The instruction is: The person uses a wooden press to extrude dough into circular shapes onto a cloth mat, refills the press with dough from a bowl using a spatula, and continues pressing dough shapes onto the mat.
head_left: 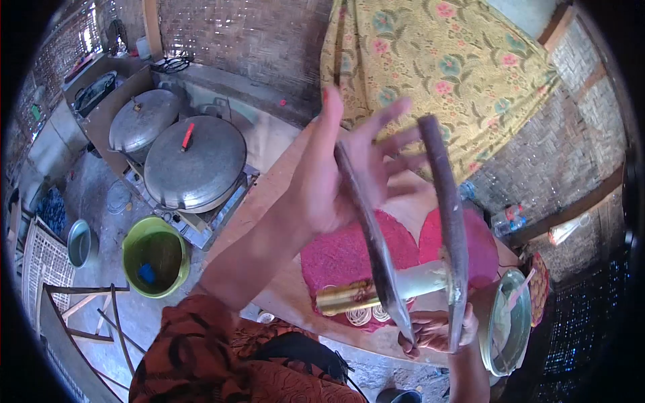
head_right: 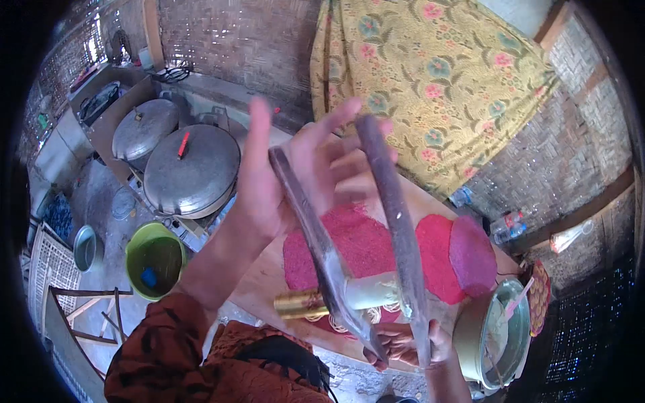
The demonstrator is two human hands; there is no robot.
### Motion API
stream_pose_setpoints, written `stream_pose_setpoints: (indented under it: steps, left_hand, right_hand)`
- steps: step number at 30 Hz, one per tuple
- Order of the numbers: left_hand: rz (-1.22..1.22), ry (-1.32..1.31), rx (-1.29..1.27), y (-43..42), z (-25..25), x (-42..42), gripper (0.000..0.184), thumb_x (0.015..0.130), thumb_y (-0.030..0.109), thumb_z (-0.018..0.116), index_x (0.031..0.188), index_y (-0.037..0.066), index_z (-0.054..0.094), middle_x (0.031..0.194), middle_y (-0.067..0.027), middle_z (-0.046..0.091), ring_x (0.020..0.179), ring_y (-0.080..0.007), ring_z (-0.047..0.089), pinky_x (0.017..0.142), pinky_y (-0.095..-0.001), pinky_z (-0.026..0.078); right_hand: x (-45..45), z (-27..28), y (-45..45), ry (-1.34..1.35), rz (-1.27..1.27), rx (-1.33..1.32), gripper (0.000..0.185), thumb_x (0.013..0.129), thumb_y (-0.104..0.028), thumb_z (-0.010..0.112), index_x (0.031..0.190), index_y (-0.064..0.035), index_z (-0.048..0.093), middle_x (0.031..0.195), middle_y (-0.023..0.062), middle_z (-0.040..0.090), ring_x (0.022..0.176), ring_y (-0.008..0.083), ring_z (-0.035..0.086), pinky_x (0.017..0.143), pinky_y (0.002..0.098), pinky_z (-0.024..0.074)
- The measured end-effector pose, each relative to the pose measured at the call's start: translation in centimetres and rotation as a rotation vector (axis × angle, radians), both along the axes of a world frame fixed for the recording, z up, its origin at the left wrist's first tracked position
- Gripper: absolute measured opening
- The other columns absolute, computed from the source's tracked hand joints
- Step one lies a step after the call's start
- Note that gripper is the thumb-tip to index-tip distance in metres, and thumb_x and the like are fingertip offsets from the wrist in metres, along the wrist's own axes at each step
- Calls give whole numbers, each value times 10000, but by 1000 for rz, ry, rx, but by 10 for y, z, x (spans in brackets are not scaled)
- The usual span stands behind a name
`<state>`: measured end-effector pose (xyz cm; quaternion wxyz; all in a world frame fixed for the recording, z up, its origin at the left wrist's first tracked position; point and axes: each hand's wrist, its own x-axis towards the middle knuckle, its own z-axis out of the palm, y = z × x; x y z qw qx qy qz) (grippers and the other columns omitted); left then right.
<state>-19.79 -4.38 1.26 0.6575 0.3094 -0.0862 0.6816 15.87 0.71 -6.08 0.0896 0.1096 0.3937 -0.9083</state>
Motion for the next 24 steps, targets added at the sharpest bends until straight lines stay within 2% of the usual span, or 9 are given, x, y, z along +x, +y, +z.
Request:
stream_pose_setpoints:
  steps: [1, 3, 4, 6, 8, 12, 17, 21, 24]
  left_hand:
    - [13, -2, -3, 16, -1, -4, 723, 902, 583, 538, 1428, 103, 414, 1353, -141, 500, 1211, -303, 527, 1048, -505, 404]
    - [178, 203, -67, 49, -26, -13, 893, 885, 754, 301, 1387, 31, 449, 1345, -175, 500, 1232, -324, 502, 1084, -513, 371]
    - [178, 199, -79, 64, -56, -23, 893, 885, 754, 301, 1387, 31, 449, 1345, -175, 500, 1232, -324, 502, 1084, -513, 371]
    - [-113, -85, -235, 94, -117, -40, 896, 894, 726, 343, 1338, -40, 478, 1283, -188, 543, 1227, -340, 507, 1095, -519, 353]
    - [-86, -105, -265, 93, -140, -35, 874, 898, 710, 360, 1311, -47, 499, 1239, -182, 568, 1206, -347, 523, 1093, -511, 361]
    - [-42, -119, -248, 110, -180, -37, 787, 911, 665, 399, 1214, -39, 577, 1122, -169, 616, 1109, -357, 576, 1033, -470, 433]
    - [-55, -335, -217, 129, -267, -41, 712, 906, 654, 432, 1070, -11, 625, 1023, -162, 631, 1016, -344, 597, 924, -447, 481]
    - [-36, -455, -296, 120, -282, -37, 662, 895, 667, 443, 932, 31, 624, 913, -131, 621, 931, -319, 604, 839, -438, 494]
    - [66, -433, -258, 125, -258, -45, 644, 898, 665, 440, 912, 45, 615, 877, -117, 604, 897, -301, 597, 794, -423, 501]
  right_hand:
    - [-5, -3, 6, 8, 5, -4, 1132, 783, -835, 366, 1400, 113, 328, 1151, 234, 582, 981, 283, 594, 853, 401, 457]
    - [-17, -15, 18, -5, -11, -5, 1139, 790, -844, 318, 1398, 118, 334, 1134, 240, 592, 967, 289, 596, 850, 406, 458]
    - [-24, -23, 22, -54, -44, -6, 1143, 794, -849, 294, 1397, 121, 336, 1125, 243, 597, 960, 292, 597, 848, 409, 458]
    - [-35, -36, 22, -213, -178, -30, 1128, 817, -843, 233, 1389, 122, 357, 1107, 235, 613, 923, 291, 603, 830, 418, 463]
    - [-32, -72, 35, -269, -148, -121, 1099, 839, -824, 219, 1383, 119, 373, 1078, 227, 626, 921, 284, 614, 833, 416, 468]
    - [-55, -78, 33, -273, -118, -167, 1085, 843, -820, 221, 1364, 113, 406, 1064, 221, 636, 922, 289, 636, 840, 420, 479]
    - [-76, -84, 32, -620, -195, 150, 1071, 826, -834, 268, 1290, 107, 482, 1027, 240, 652, 897, 316, 664, 825, 425, 520]
    - [-84, -65, 30, -732, -188, 329, 1019, 845, -806, 310, 1251, 108, 504, 978, 246, 666, 846, 296, 686, 764, 409, 554]
    - [-96, -54, 31, -750, -235, 476, 951, 873, -766, 338, 1240, 92, 518, 964, 236, 663, 824, 297, 684, 752, 409, 556]
